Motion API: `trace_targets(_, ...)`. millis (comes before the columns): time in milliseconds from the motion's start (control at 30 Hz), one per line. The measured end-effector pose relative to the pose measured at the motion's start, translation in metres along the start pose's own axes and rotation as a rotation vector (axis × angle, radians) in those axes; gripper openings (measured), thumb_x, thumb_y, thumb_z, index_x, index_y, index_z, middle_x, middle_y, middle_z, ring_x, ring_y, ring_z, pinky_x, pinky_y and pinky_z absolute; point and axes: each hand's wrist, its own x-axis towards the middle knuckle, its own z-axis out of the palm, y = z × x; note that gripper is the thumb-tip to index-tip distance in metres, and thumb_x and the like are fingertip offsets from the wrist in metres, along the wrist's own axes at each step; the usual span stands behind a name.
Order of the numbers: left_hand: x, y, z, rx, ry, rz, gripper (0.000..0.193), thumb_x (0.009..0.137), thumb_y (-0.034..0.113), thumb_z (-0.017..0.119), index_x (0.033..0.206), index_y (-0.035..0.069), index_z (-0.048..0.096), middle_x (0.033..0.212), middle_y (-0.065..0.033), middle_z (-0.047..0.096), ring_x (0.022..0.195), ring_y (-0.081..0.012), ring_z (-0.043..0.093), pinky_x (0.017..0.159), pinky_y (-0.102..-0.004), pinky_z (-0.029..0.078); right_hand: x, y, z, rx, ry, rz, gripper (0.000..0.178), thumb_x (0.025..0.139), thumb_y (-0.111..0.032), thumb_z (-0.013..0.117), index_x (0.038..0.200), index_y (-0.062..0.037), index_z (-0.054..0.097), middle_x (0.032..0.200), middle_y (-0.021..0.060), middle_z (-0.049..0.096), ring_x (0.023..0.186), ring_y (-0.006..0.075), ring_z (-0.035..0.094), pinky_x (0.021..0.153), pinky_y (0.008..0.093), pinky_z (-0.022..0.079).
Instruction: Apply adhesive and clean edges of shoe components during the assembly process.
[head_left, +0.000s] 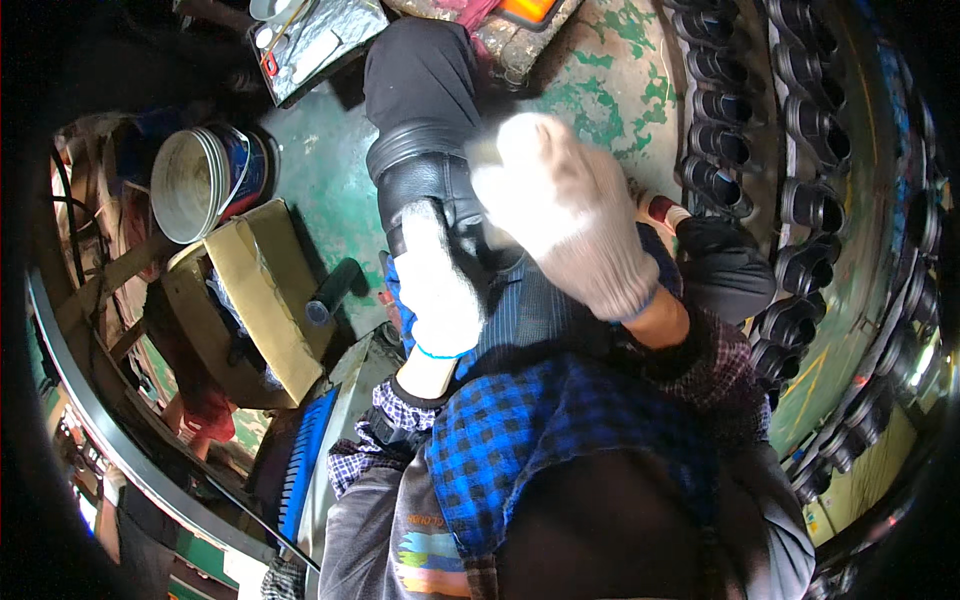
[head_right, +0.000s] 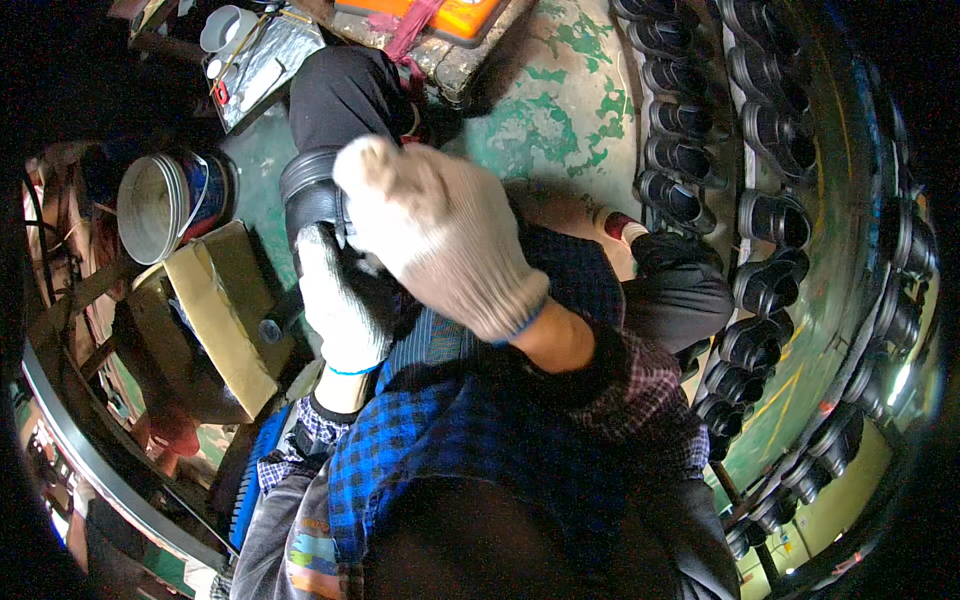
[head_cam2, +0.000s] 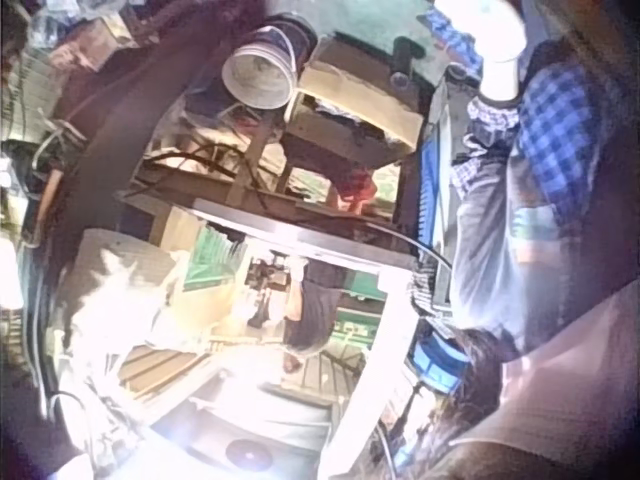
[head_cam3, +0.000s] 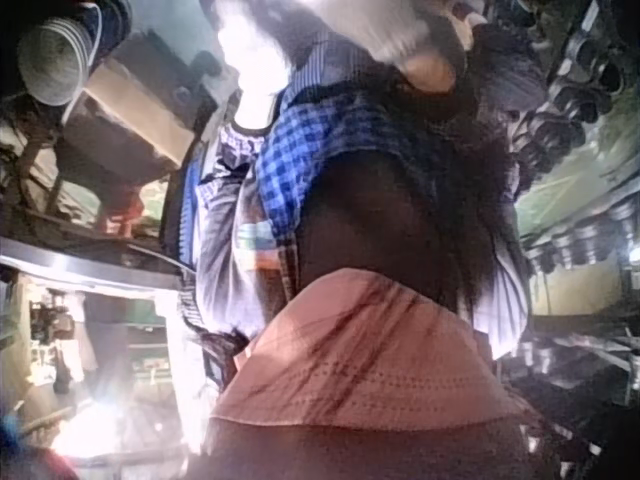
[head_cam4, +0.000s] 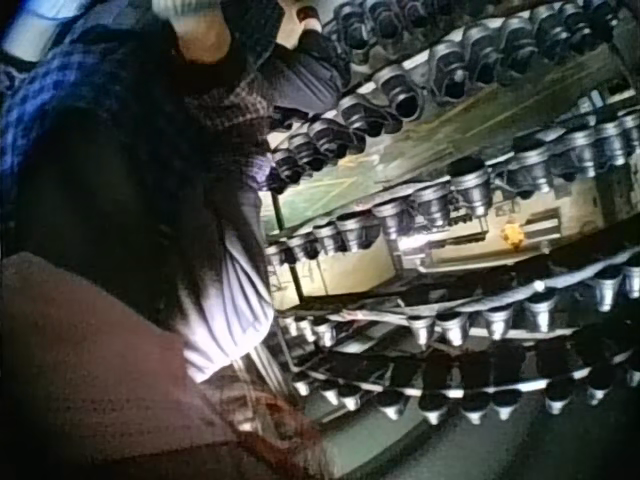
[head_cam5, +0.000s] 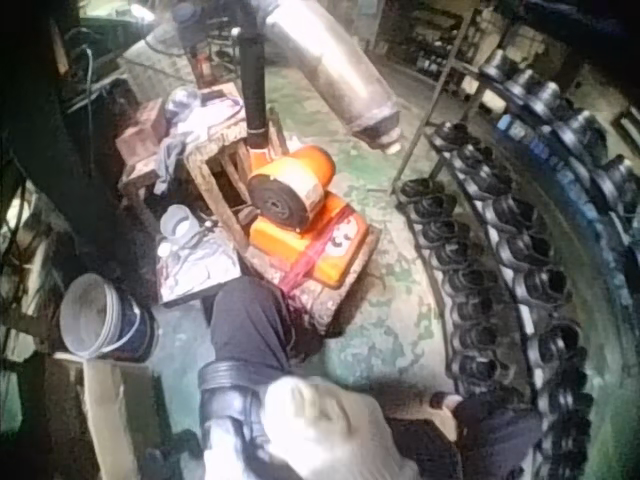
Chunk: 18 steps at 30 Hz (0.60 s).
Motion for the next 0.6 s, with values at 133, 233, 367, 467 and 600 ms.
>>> trace_targets(133, 0.005, 0.001, -0.001, -0.129, -0.011, -0.108, 0.043, 0.088, 0.016, 0.05, 0.123, -0.009, 0.047, 0.112, -0.0184, 0.058, 0.094, -0.0303, 0.058, 0.084, -0.0357, 0.047, -0.009, -0.029, 0.012, 0.131, -0.171, 0.156, 0.013, 0.073, -0.014, 0.064, 0.082, -0.005, 0.06, 0.076, 0.0098, 0.057, 0.066, 0.0203, 0.058, 0.059, 0.0292, 0.048)
trace_targets(233, 0.004, -0.007, 0.008, -0.343, -0.009, -0.185, 0.043, 0.088, 0.029, 0.055, 0.117, -0.002, 0.049, 0.117, -0.0174, 0.055, 0.095, -0.0257, 0.055, 0.086, -0.0339, 0.044, -0.037, -0.026, 0.003, 0.534, -0.298, 0.301, 0.009, 0.078, -0.018, 0.062, 0.079, -0.0085, 0.061, 0.066, 0.0118, 0.059, 0.058, 0.0279, 0.06, 0.051, 0.0383, 0.047)
trace_targets(367, 0.014, 0.002, 0.006, -0.905, -0.028, -0.689, 0.045, 0.094, 0.044, 0.043, 0.109, 0.003, 0.053, 0.102, -0.0087, 0.058, 0.085, -0.0171, 0.055, 0.077, -0.0301, 0.045, -0.025, 0.005, -0.029, 0.561, -0.178, 0.419, 0.011, 0.076, -0.015, 0.067, 0.078, -0.0077, 0.06, 0.068, 0.0047, 0.058, 0.061, 0.0156, 0.058, 0.054, 0.0293, 0.048)
trace_targets(467, 0.027, 0.02, -0.007, -1.289, -0.057, -0.904, 0.048, 0.096, 0.046, 0.04, 0.112, 0.001, 0.051, 0.092, -0.0077, 0.059, 0.08, -0.0149, 0.054, 0.073, -0.0252, 0.045, -0.032, 0.016, -0.039, 0.889, -0.101, 1.113, 0.024, 0.078, -0.026, 0.069, 0.077, -0.0051, 0.056, 0.068, -0.0003, 0.056, 0.052, 0.0059, 0.051, 0.045, 0.0212, 0.042)
trace_targets(600, 0.03, 0.022, -0.01, -0.884, -0.073, -0.54, 0.048, 0.095, 0.042, 0.043, 0.115, -0.001, 0.048, 0.092, -0.0102, 0.059, 0.08, -0.0159, 0.054, 0.074, -0.0243, 0.045, -0.032, 0.021, -0.035, 0.83, -0.001, 1.309, 0.025, 0.077, -0.021, 0.071, 0.079, -0.0088, 0.05, 0.061, -0.0024, 0.049, 0.045, 0.005, 0.045, 0.041, 0.0188, 0.036)
